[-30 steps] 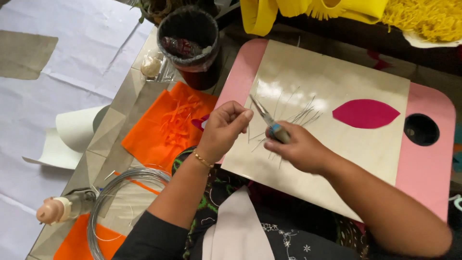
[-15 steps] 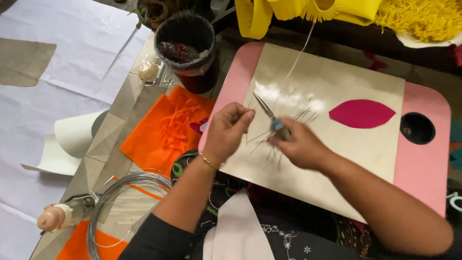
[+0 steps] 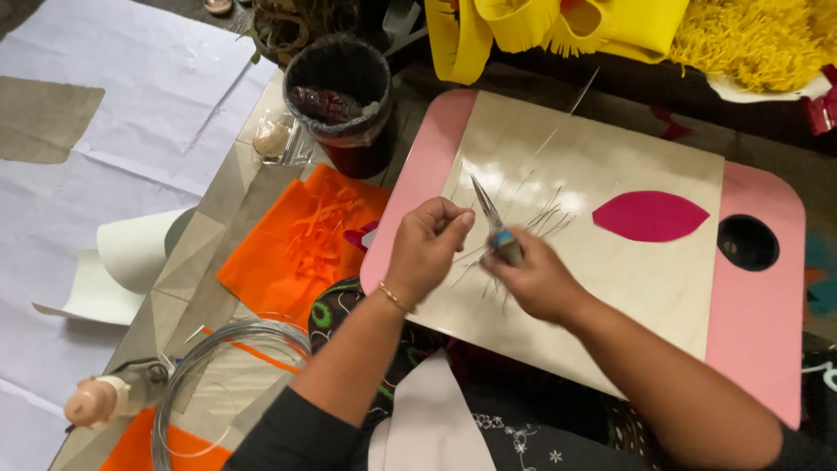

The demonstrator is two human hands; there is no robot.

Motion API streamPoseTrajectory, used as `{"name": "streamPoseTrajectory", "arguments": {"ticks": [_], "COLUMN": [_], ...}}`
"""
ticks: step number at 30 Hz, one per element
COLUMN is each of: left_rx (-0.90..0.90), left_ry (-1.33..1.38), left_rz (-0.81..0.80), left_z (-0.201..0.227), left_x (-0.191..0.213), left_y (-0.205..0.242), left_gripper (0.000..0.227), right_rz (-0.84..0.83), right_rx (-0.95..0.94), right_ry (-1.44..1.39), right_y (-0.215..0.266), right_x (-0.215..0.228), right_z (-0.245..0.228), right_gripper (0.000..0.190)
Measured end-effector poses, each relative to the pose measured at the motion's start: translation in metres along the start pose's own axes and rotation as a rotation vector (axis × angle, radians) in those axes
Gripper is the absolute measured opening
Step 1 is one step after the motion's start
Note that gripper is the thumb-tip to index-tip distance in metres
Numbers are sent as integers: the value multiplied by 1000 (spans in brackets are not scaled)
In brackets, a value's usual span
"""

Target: Shaping and cutting thin metal wires using pliers on a small work table.

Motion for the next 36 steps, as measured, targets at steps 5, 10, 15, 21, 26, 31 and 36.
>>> {"name": "streamPoseTrajectory", "arguments": {"ticks": [5,10,15,21,26,31,36], "left_rx": [14,470,295,-83,606,564,-260], "left_ry": [-100,131,163,-130,270,352,-187], "left_rz": [-155,-55,-35,-111,-27,29,-205], "left_z": [12,-7,2,17,-6,-3,56], "left_x": [5,-5,-10,1,-15,-13,1], "left_y": [3,25,22,17,42,40,35], "left_gripper": [10,14,13,12,11,9,13], "right_rz": [-202,419,144,-255,244,580,-461], "right_rx": [-191,849,367,-359,585,1066,-339], "right_ry": [-575,1085,804,-723,970,1215,-864], "right_y": [30,7,-1,44,-1,21,64], "right_x": [-6,25,33,-1,36,30,-5], "right_z": [-7,-22,-12,-16,-15,-47,-29], "right_gripper": [12,8,32,16,24,12,27]}}
Point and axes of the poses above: each hand's wrist, its own y-axis away from the middle knuckle, its own x-axis out of the back of the hand, z = x × y, the point moved 7 cm from there along -y, towards the middle knuckle, and after that the axes turned 7 degrees about z, right-handed, at the moved point
